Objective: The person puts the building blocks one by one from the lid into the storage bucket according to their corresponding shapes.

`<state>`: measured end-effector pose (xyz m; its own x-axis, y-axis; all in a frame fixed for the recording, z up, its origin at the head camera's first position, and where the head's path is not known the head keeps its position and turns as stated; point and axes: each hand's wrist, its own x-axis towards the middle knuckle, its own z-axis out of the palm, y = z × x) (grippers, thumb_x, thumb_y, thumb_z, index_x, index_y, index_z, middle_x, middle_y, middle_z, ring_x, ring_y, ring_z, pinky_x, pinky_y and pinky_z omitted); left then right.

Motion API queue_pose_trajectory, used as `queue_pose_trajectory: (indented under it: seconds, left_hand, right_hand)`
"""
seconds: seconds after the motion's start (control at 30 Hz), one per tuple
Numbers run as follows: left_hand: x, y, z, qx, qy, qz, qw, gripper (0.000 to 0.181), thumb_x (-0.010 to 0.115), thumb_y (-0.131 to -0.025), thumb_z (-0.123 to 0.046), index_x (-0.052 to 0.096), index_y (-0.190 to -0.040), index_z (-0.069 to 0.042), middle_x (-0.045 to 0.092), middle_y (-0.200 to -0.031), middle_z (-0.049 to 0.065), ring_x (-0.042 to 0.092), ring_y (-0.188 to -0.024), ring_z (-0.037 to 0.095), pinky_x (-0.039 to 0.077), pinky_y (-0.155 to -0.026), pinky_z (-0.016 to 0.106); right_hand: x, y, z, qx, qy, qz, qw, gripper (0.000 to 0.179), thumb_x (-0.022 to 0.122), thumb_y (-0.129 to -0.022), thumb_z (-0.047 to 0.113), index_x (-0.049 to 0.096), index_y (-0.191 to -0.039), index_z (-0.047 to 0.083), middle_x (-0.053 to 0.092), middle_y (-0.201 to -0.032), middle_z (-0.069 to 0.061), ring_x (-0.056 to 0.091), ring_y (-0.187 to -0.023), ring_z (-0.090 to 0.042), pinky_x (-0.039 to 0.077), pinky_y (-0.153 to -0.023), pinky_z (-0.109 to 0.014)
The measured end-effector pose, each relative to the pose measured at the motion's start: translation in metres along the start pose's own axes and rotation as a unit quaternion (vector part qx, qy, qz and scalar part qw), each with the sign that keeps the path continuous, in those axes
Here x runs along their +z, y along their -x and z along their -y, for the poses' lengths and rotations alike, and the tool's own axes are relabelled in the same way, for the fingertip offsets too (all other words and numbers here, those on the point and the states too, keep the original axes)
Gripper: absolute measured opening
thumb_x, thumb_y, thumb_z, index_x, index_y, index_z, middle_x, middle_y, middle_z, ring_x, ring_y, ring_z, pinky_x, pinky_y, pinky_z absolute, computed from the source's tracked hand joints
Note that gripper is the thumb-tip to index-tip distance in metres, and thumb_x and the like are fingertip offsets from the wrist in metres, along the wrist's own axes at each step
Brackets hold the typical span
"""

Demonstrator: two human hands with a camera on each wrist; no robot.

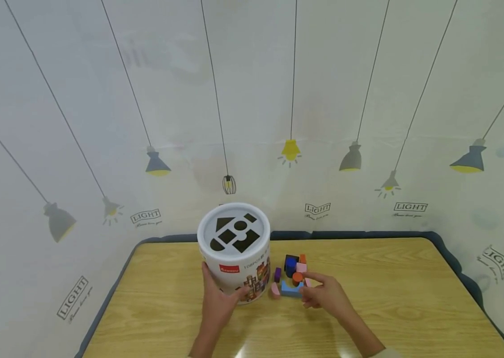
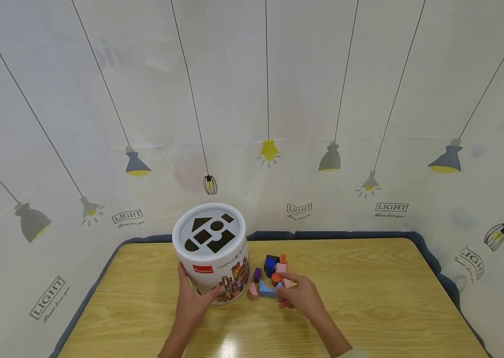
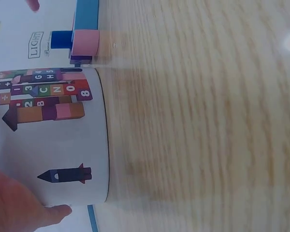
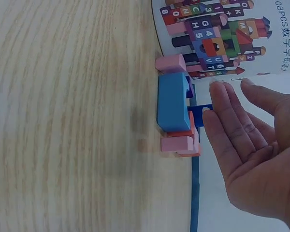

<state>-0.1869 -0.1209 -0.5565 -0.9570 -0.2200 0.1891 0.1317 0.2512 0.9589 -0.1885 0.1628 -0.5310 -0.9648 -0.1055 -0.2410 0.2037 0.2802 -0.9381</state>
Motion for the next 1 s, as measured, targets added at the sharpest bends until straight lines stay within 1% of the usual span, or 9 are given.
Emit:
queue_pose_trajectory:
  seconds: [0.13, 0.33, 0.43, 0.5, 0.57, 0.73, 0.8, 0.9, 1.0]
  left_hand:
    - [0.003, -0.001, 0.001, 0.012, 0.01, -0.012, 0.9998, 0.131, 0.095, -0.056, -0.034, 0.006, -0.152, -0.04, 0.044, -0.14, -0.005, 0.04, -0.134, 0.025, 0.027, -0.114, 0.058]
    - [0.01, -0.002, 0.003, 0.007, 0.03, -0.036, 0.9989, 0.14, 0.096, -0.054, -0.031, -0.001, -0.154, -0.038, 0.039, -0.144, -0.004, 0.037, -0.136, 0.024, 0.025, -0.116, 0.055]
    - [0.014, -0.004, 0.006, 0.022, 0.045, -0.046, 0.9977, 0.138, 0.097, -0.052, -0.027, 0.004, -0.154, -0.036, 0.04, -0.143, -0.003, 0.04, -0.133, 0.024, 0.028, -0.114, 0.057]
    - [0.016, -0.005, 0.006, 0.038, 0.052, -0.053, 0.9965, 0.135, 0.098, -0.051, -0.025, 0.009, -0.153, -0.037, 0.042, -0.14, -0.005, 0.042, -0.13, 0.021, 0.031, -0.112, 0.057]
    - [0.017, -0.005, 0.006, 0.051, 0.049, -0.06, 0.9957, 0.133, 0.098, -0.051, -0.025, 0.013, -0.152, -0.036, 0.042, -0.139, -0.005, 0.044, -0.128, 0.021, 0.033, -0.11, 0.058]
    - [0.019, -0.005, 0.008, 0.046, 0.027, -0.075, 0.9958, 0.132, 0.097, -0.051, -0.033, 0.011, -0.152, -0.039, 0.042, -0.139, -0.008, 0.044, -0.128, 0.019, 0.034, -0.11, 0.056]
    - [0.02, -0.004, 0.008, 0.039, 0.019, -0.08, 0.9959, 0.133, 0.097, -0.052, -0.037, 0.01, -0.152, -0.041, 0.041, -0.139, -0.008, 0.043, -0.128, 0.019, 0.034, -0.109, 0.056]
    - [0.021, -0.004, 0.008, 0.041, 0.011, -0.085, 0.9955, 0.133, 0.096, -0.052, -0.039, 0.009, -0.153, -0.041, 0.041, -0.14, -0.007, 0.043, -0.129, 0.02, 0.034, -0.109, 0.056]
    - [0.022, -0.004, 0.007, 0.049, 0.012, -0.087, 0.9949, 0.133, 0.096, -0.053, -0.037, 0.008, -0.153, -0.039, 0.041, -0.141, -0.006, 0.043, -0.129, 0.02, 0.035, -0.109, 0.057]
  right_hand:
    - [0.005, -0.005, -0.004, 0.006, -0.016, 0.003, 0.9998, 0.055, 0.072, -0.087, 0.014, 0.053, -0.137, -0.002, 0.072, -0.076, -0.017, 0.071, -0.064, -0.026, 0.061, -0.065, -0.042]
    - [0.013, -0.011, -0.012, 0.016, -0.027, -0.006, 0.9995, 0.057, 0.073, -0.085, 0.01, 0.053, -0.137, -0.002, 0.071, -0.073, -0.015, 0.07, -0.062, -0.025, 0.061, -0.062, -0.041]
    - [0.017, -0.014, -0.015, 0.02, -0.024, -0.007, 0.9995, 0.057, 0.073, -0.085, 0.009, 0.052, -0.138, -0.002, 0.071, -0.072, -0.014, 0.07, -0.061, -0.024, 0.061, -0.061, -0.04]
    - [0.019, -0.016, -0.017, 0.018, -0.018, -0.005, 0.9997, 0.057, 0.073, -0.086, 0.008, 0.051, -0.138, -0.003, 0.071, -0.072, -0.013, 0.07, -0.06, -0.023, 0.061, -0.06, -0.038]
    - [0.022, -0.018, -0.018, 0.018, -0.02, -0.007, 0.9996, 0.056, 0.072, -0.085, 0.007, 0.052, -0.137, -0.005, 0.071, -0.071, -0.013, 0.07, -0.06, -0.023, 0.061, -0.06, -0.038]
    - [0.028, -0.021, -0.02, 0.025, -0.021, -0.01, 0.9994, 0.052, 0.071, -0.086, 0.004, 0.054, -0.133, -0.007, 0.07, -0.07, -0.013, 0.07, -0.061, -0.022, 0.061, -0.061, -0.038]
    - [0.029, -0.022, -0.021, 0.029, -0.01, -0.009, 0.9995, 0.049, 0.069, -0.087, 0.004, 0.054, -0.132, -0.008, 0.07, -0.07, -0.012, 0.07, -0.062, -0.021, 0.061, -0.061, -0.037]
    - [0.031, -0.024, -0.022, 0.031, 0.0, -0.004, 0.9995, 0.045, 0.066, -0.088, 0.002, 0.054, -0.131, -0.009, 0.069, -0.07, -0.011, 0.07, -0.063, -0.021, 0.061, -0.061, -0.036]
    - [0.032, -0.024, -0.023, 0.027, 0.007, 0.0, 0.9996, 0.043, 0.064, -0.089, 0.0, 0.055, -0.13, -0.011, 0.069, -0.07, -0.011, 0.07, -0.063, -0.022, 0.061, -0.061, -0.036]
